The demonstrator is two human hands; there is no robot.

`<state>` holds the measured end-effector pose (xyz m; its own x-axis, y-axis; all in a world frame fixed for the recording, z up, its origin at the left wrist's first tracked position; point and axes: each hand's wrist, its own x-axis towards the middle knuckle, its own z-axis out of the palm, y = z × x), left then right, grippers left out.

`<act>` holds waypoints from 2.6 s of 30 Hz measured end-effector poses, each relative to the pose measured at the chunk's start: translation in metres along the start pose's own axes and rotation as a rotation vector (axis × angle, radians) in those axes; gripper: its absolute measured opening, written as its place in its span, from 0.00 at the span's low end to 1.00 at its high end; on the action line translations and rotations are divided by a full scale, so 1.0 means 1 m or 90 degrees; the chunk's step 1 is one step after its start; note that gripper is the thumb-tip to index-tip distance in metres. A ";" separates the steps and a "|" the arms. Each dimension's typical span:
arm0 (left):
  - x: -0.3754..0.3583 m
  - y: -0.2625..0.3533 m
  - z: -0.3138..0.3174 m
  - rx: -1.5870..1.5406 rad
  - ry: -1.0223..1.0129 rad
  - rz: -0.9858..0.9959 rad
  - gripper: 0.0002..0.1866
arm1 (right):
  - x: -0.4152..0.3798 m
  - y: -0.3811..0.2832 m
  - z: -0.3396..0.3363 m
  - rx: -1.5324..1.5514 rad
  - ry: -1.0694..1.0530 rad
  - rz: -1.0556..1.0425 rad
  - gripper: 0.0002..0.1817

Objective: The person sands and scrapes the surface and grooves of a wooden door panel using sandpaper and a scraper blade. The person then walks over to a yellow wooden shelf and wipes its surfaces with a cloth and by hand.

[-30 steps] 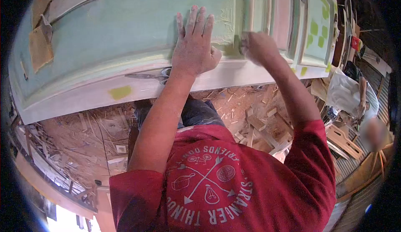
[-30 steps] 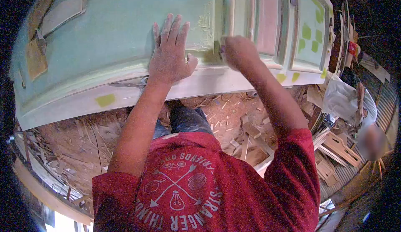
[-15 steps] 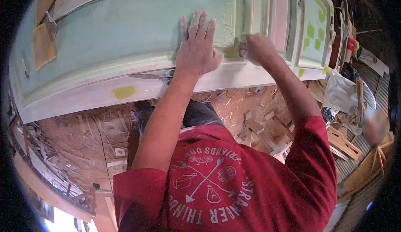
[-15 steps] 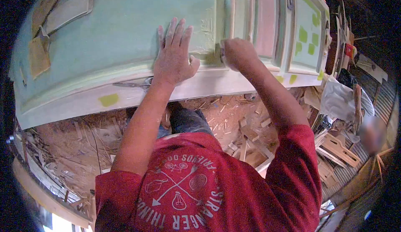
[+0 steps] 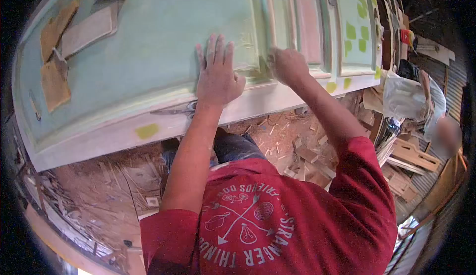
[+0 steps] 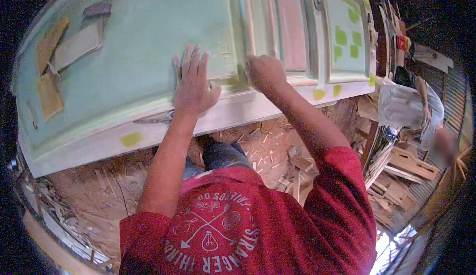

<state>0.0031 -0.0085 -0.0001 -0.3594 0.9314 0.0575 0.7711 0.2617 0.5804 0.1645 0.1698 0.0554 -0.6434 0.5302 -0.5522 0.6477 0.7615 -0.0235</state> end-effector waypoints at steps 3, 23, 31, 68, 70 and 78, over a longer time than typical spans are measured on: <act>0.001 0.002 -0.001 0.030 -0.001 -0.009 0.45 | -0.008 -0.008 0.012 0.004 0.000 0.047 0.11; 0.003 0.011 0.002 0.134 -0.043 -0.046 0.48 | -0.015 0.005 0.023 0.138 0.096 0.027 0.07; 0.002 0.011 0.004 0.122 -0.027 -0.043 0.45 | -0.013 0.001 0.005 0.155 0.086 0.041 0.10; 0.003 0.011 0.000 0.119 -0.040 -0.049 0.46 | -0.048 0.016 0.045 0.529 0.174 0.093 0.18; 0.002 0.009 0.002 0.130 -0.031 -0.045 0.46 | -0.043 0.026 0.039 0.480 0.121 0.060 0.18; 0.003 0.011 0.001 0.121 -0.040 -0.043 0.47 | -0.048 0.024 0.038 0.515 0.165 0.071 0.17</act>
<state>0.0109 -0.0023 0.0058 -0.3847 0.9225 -0.0307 0.8339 0.3616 0.4170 0.2261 0.1481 0.0493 -0.5678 0.7294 -0.3816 0.7412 0.2513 -0.6225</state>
